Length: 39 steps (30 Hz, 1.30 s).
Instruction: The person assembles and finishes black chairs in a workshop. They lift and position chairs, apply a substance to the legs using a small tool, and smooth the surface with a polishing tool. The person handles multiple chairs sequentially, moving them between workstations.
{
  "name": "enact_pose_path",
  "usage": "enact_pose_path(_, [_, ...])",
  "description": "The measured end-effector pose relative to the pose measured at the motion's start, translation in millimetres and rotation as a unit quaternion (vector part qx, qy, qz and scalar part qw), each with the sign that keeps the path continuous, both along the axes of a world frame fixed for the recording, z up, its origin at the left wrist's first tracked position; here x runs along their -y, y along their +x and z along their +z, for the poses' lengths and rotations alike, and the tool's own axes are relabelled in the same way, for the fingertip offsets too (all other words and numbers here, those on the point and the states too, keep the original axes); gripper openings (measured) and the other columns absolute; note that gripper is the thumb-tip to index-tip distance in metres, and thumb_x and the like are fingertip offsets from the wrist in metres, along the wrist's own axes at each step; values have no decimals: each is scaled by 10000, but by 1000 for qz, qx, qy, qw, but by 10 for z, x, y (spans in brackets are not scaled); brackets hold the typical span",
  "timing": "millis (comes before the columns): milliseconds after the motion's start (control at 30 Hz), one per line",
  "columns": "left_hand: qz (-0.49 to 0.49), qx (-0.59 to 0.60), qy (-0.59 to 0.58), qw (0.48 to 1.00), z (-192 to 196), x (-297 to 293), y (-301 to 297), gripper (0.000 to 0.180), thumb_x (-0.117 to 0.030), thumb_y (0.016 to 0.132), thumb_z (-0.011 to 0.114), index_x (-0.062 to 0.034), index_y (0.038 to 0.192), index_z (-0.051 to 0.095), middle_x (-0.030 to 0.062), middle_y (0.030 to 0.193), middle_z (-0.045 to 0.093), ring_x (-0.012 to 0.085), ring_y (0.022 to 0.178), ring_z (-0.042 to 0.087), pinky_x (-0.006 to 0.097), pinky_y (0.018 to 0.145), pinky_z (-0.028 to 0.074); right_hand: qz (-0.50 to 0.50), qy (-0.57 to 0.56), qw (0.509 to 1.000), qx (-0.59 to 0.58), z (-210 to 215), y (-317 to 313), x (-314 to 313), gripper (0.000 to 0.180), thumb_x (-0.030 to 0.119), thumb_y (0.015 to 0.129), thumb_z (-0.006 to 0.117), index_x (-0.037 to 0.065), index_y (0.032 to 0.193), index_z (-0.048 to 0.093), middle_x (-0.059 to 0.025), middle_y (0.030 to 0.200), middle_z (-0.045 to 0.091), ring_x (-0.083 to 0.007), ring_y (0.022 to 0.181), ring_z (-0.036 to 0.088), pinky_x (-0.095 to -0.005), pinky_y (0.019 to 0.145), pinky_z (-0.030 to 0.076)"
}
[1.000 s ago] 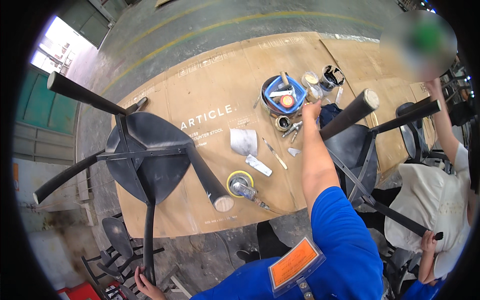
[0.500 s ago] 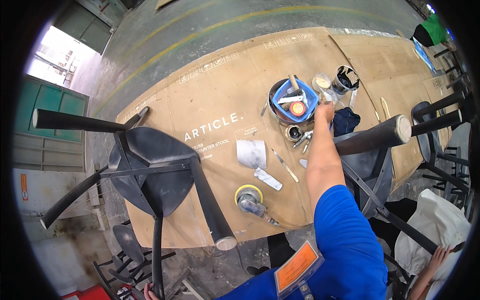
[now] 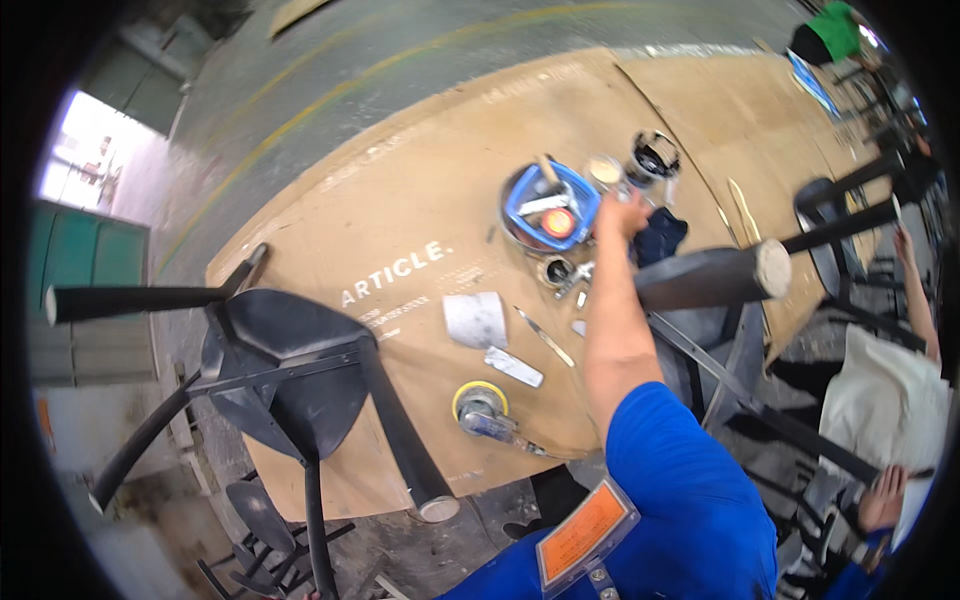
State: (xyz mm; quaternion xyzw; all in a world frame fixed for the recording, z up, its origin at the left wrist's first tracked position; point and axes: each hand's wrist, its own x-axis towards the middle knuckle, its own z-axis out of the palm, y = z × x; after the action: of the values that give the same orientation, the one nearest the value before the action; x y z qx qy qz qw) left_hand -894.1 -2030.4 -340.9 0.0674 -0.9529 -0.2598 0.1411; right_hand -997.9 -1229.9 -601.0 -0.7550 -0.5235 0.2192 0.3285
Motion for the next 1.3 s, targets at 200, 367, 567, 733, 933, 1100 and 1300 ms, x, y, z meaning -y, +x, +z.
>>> enact_pose_path(200, [13,-3,4,1000,-47,230,-24,418,-281,867,616,-5,1179,582,202,1047,623,252,952,604,334,894,463,149,239,931,-231,454,-56,761,243,106,794,616,23,1020,584,-164,1047,542,-331,1043,481,-427,911,363])
enact_pose_path(367, [1,-1,-17,1000,-68,132,-76,366,-244,888,586,8,1154,590,204,1052,616,282,962,588,361,887,452,239,207,907,-279,776,377,1788,229,86,818,587,35,1041,587,-139,1043,536,-309,1020,485,-396,920,363])
enact_pose_path(567, [-20,0,-50,999,21,-156,-48,309,-198,913,549,22,1124,598,207,1058,608,319,973,569,394,880,437,275,220,901,-254,943,670,2055,229,65,816,578,40,1044,582,-131,1038,537,-298,1007,494,-376,902,380])
enact_pose_path(733, [-165,-96,-255,948,280,-373,-17,304,-225,898,596,17,1082,611,202,1014,612,367,918,574,430,849,450,264,202,892,-305,1214,1112,2339,222,56,810,576,49,1031,582,-128,1013,560,-299,990,501,-374,883,383])
enact_pose_path(933, [-438,66,54,895,245,-876,154,462,-356,832,684,62,1012,606,162,894,607,238,778,579,331,690,464,268,260,889,-265,1462,1996,3092,236,66,823,576,36,1057,570,-111,973,554,-255,918,522,-357,798,421])
enact_pose_path(1100, [-765,160,56,621,-78,-1848,448,296,20,676,704,-3,943,581,148,865,599,299,807,587,352,745,465,359,164,896,-205,1425,3274,4130,114,108,832,591,53,931,585,-98,946,574,-291,940,519,-387,871,403])
enact_pose_path(1300, [-871,173,70,454,-116,-2991,1523,566,-78,682,770,-17,1179,507,160,1081,579,317,1017,561,353,879,446,339,36,940,-25,823,5274,5275,133,192,812,623,81,886,614,-99,874,590,-306,885,541,-392,829,417])
